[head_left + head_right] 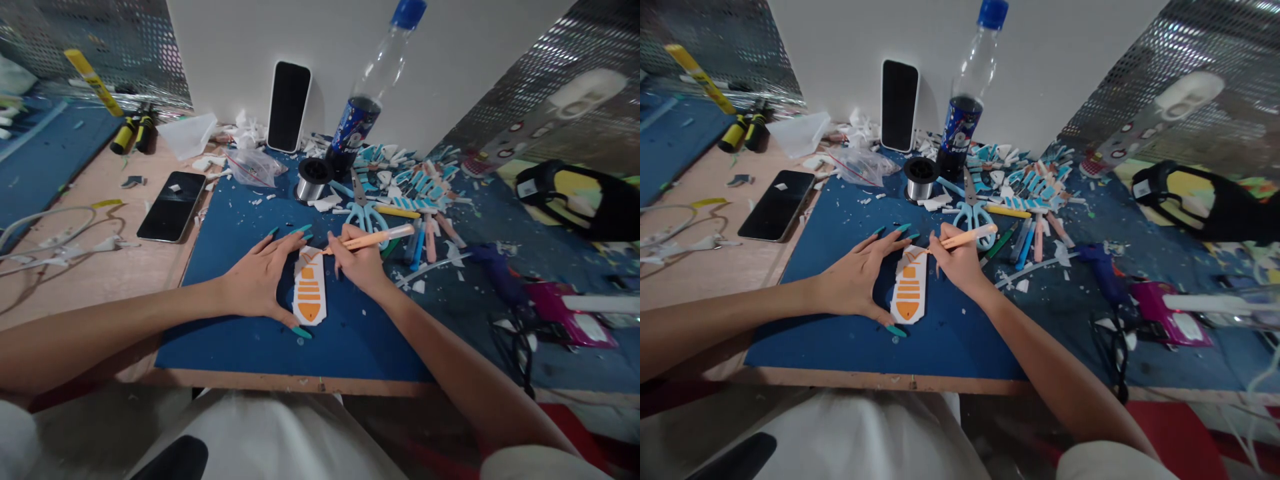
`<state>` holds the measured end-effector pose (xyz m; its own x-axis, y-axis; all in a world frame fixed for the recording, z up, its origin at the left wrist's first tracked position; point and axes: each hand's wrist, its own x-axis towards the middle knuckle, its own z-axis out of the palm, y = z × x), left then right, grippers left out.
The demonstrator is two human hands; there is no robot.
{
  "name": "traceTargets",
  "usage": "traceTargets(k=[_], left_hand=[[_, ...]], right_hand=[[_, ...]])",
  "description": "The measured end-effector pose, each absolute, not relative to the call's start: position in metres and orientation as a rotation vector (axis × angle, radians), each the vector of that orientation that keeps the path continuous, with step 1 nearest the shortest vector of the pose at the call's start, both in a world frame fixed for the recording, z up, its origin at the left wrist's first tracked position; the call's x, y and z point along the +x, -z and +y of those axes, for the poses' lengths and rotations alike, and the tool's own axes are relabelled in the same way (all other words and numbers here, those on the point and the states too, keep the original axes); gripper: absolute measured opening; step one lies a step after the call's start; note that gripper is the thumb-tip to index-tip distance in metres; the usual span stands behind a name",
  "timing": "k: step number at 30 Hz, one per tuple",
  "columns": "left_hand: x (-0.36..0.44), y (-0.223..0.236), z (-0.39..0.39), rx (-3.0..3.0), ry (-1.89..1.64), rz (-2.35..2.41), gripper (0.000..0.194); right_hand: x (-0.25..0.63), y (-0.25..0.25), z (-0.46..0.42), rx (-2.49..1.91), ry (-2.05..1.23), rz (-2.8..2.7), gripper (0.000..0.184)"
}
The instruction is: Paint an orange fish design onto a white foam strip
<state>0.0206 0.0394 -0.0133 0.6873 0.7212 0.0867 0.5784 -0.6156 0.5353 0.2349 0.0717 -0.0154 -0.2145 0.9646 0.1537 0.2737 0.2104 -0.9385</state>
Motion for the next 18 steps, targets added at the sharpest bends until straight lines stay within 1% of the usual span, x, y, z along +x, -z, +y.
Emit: traceTargets(k=[5, 18], left_hand=[[0.0211, 0.0142, 0.0398, 2.423, -0.399, 1.001, 0.133], [0.0213, 0.0157, 0.0405, 2.424, -0.385, 1.019, 0.133]], right_hand=[[0.2359, 0.0158, 0.0717, -1.179, -1.026, -1.705, 0.041], [0.2354, 0.0077, 0.0710, -1.071, -1.210, -1.740, 0.039]])
